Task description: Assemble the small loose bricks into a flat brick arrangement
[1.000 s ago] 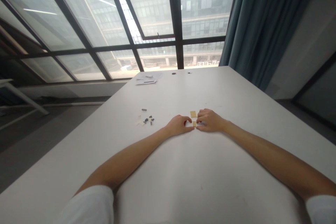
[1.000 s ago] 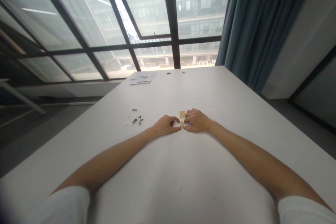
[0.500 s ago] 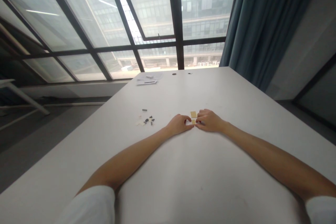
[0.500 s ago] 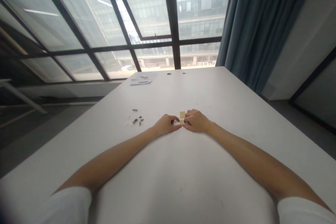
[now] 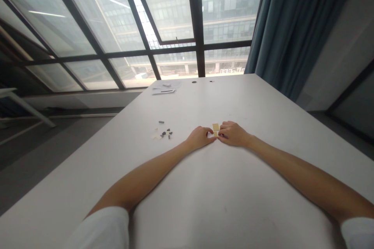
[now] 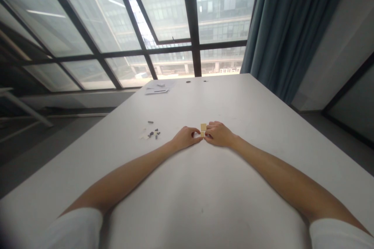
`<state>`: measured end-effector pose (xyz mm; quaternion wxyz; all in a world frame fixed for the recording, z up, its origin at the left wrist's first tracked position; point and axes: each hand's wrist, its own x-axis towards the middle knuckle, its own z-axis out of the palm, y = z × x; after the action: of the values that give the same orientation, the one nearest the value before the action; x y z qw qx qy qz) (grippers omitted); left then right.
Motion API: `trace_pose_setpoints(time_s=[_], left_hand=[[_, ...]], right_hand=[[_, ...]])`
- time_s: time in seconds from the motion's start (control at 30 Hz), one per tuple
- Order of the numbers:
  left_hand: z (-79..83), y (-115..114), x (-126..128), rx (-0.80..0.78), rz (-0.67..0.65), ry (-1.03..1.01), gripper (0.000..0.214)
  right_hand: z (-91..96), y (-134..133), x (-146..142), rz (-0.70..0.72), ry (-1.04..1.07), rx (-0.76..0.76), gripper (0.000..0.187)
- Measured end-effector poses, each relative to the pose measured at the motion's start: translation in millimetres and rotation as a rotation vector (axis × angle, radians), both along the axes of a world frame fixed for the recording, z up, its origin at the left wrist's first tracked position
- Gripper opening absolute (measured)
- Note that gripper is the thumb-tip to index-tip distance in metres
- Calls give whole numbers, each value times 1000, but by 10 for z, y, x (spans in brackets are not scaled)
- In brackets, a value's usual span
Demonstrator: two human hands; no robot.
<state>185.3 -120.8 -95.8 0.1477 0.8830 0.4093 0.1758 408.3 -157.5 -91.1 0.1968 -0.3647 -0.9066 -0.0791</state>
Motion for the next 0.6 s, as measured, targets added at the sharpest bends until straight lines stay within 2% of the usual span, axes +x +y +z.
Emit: trace_pose_setpoints(time_s=[0.33,0.6], left_hand=[[-7,-4,10,14,9,8,39],[-3,7,4,14,8,17,38]], right_hand=[[-65,31,18,2,11,3,24],[-45,27,10,8,9,3,22]])
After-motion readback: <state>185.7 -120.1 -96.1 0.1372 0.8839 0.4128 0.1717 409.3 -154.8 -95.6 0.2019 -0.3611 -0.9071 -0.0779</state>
